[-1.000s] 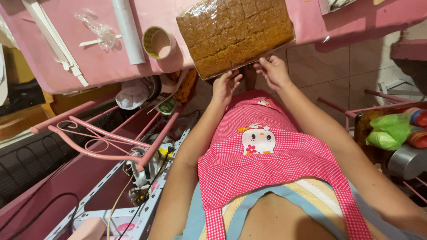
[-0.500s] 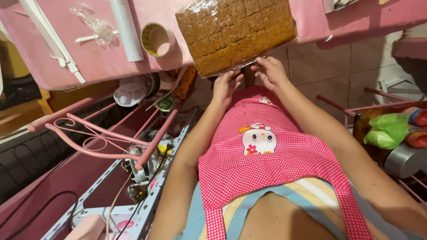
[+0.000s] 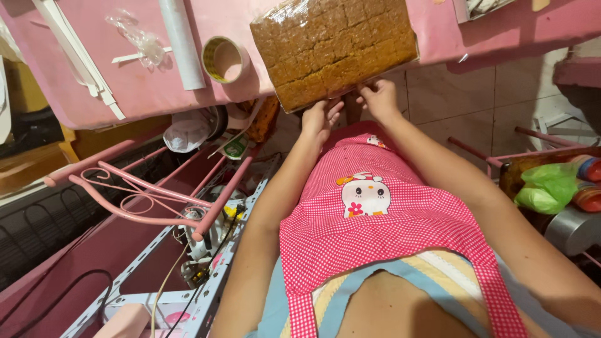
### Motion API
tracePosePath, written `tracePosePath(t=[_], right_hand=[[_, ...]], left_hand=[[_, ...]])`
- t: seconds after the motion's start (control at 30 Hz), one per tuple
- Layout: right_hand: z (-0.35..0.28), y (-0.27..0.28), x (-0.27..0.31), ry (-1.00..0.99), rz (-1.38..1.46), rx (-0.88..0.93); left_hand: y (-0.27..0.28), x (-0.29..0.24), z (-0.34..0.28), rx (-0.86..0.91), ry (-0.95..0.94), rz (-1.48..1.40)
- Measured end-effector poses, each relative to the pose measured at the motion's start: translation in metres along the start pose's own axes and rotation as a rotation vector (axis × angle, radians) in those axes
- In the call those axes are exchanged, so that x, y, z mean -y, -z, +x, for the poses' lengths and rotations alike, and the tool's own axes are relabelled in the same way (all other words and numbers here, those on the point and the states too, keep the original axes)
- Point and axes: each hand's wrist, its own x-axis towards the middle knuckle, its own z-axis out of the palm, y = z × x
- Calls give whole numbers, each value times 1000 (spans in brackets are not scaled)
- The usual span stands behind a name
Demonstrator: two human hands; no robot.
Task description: The person wraps blocks of cake in plastic film and secures them with tape.
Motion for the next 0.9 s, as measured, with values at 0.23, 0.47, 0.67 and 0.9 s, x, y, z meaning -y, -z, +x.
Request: tracePosePath(t=[0.23,0.47,0.67,0.9], right_hand=[[1,-12,1,-85,26,-115],[-19,29,70,-232,-184,133],[7,96,110,481,-443,-78],[19,86,130,487,-507,-145]], left_hand=[[6,-7,24,-16,104,-330],[6,5,43,-59,-56,-193],[10,-15,36,-36,91,-380],[7,-34,19,-16,224,-633]])
